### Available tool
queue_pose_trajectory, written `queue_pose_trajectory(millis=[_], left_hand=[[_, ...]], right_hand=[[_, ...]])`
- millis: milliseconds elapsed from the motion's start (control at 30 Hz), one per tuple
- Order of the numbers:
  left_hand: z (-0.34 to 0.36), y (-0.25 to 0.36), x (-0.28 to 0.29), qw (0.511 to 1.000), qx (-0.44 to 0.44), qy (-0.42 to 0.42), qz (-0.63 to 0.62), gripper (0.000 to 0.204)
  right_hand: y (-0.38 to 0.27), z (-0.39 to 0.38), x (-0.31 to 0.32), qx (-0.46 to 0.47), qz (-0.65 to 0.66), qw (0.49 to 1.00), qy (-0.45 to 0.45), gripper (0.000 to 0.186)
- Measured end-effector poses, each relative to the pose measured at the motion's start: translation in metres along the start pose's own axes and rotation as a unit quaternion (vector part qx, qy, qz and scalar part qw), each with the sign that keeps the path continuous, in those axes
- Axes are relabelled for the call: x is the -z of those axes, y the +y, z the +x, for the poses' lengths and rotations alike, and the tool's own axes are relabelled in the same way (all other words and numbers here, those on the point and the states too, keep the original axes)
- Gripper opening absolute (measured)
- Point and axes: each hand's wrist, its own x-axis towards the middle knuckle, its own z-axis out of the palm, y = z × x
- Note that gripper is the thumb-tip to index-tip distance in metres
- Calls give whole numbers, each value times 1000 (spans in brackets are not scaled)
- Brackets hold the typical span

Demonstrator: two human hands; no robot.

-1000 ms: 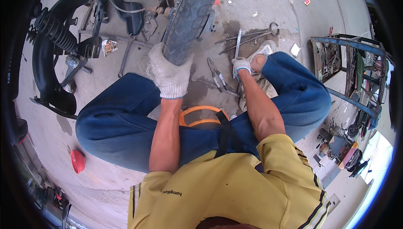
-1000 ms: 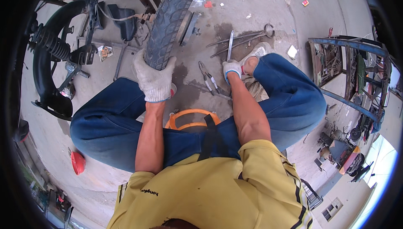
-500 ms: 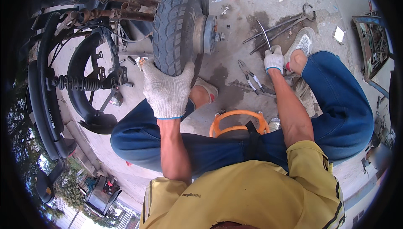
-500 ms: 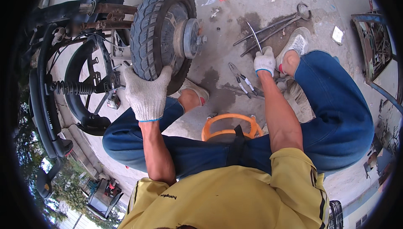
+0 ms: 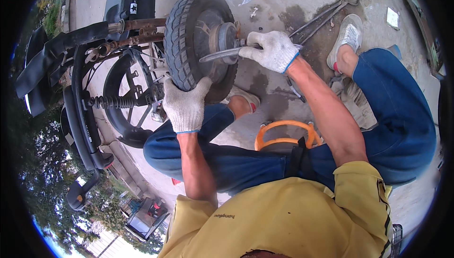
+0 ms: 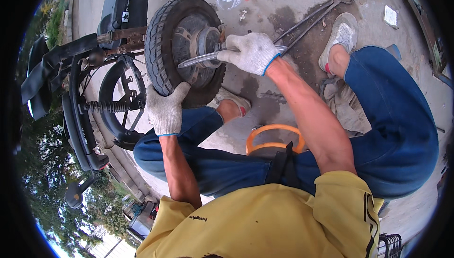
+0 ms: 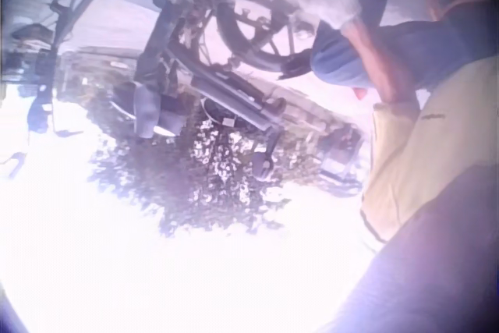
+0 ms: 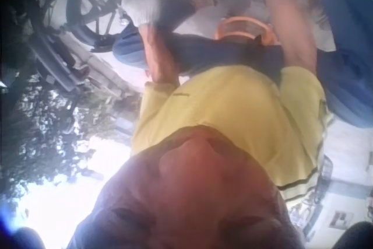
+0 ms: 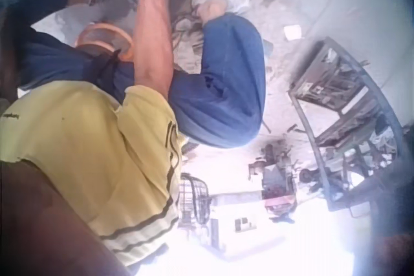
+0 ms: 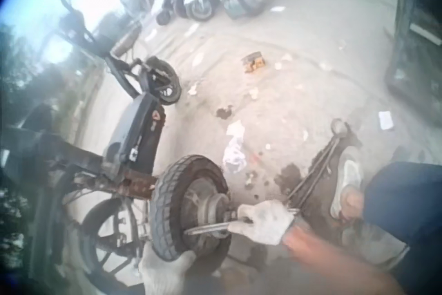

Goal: The person removes the old inner tube from a scooter wheel, unpacks a new inner tube, and installs it into the tire. They use tire levers to pry the tire bead and seat the new tube, then reassemble the wheel.

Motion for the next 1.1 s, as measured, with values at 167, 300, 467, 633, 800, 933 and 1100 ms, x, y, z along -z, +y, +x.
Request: queue_pose_trajectory(millis=[167, 300, 467, 633, 800, 933, 1100], left_hand=[[-3, 7, 0, 999, 1, -16, -34, 60], [-3, 13, 3, 1000, -7, -22, -10, 62], [-1, 11, 3, 1000, -11, -23, 12, 65], [-2, 7, 3, 1000, -13, -21, 7, 67], [0, 1, 2, 999, -21, -31, -25, 67], [2, 4, 0, 999, -35, -21, 5, 67], [1, 0, 0, 998, -54, -14, -18, 68]], right_hand=[[0, -6, -35, -15, 67, 997, -28, 52], [9, -10, -69, -10, 149, 989, 2, 49], [9, -7, -91, 41, 193, 977, 80, 37], [7, -4, -110, 64, 204, 969, 125, 36], [7, -4, -110, 75, 201, 968, 133, 36], [7, -4, -101, 61, 187, 974, 112, 44], [2, 0, -95, 47, 193, 976, 88, 51]])
